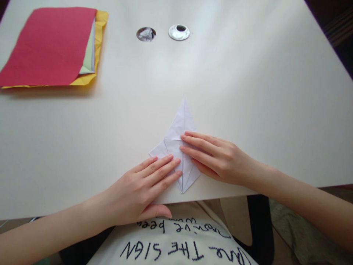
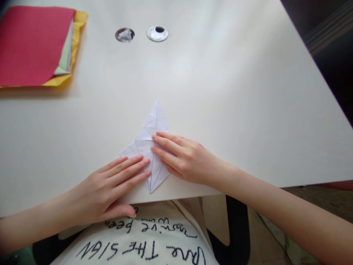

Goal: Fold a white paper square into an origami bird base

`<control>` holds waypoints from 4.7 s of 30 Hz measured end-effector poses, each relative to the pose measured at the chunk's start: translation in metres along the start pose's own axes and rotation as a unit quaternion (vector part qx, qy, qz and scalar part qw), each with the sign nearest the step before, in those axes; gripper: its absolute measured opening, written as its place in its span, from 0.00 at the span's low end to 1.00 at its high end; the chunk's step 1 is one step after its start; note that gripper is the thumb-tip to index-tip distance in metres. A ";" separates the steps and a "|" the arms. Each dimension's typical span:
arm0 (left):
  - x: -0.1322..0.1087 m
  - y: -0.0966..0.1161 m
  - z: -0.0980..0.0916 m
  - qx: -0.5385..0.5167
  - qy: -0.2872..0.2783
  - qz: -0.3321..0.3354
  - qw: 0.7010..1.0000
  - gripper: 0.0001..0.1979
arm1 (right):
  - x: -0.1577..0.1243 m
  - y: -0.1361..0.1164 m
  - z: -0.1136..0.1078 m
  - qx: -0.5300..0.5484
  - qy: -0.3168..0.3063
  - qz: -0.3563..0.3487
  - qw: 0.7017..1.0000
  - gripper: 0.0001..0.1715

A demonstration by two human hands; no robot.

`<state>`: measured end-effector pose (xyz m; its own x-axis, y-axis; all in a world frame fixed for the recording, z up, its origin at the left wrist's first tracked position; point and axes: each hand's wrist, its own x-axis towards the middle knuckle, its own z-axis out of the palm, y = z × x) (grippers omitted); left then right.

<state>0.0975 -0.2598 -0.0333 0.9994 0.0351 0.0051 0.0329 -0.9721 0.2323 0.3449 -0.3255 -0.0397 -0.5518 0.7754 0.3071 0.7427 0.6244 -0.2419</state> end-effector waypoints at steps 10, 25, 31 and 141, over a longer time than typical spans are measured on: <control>-0.005 0.012 0.002 -0.019 0.015 0.001 1.000 0.37 | 0.000 0.002 0.000 0.002 0.000 0.002 1.000 0.17; -0.004 0.008 0.002 -0.038 0.037 0.000 0.999 0.32 | 0.002 0.001 -0.001 0.003 -0.004 0.004 1.000 0.17; -0.007 0.011 0.002 -0.031 0.032 0.009 0.999 0.30 | 0.002 0.001 -0.001 0.001 0.002 0.002 1.000 0.16; 0.026 -0.052 -0.012 0.021 -0.025 -0.035 0.999 0.40 | 0.003 0.004 0.000 0.056 0.020 0.037 0.998 0.16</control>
<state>0.1217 -0.2059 -0.0336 0.9939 0.0933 -0.0586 0.1028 -0.9766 0.1891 0.3462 -0.3206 -0.0398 -0.4798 0.8164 0.3213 0.7319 0.5744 -0.3666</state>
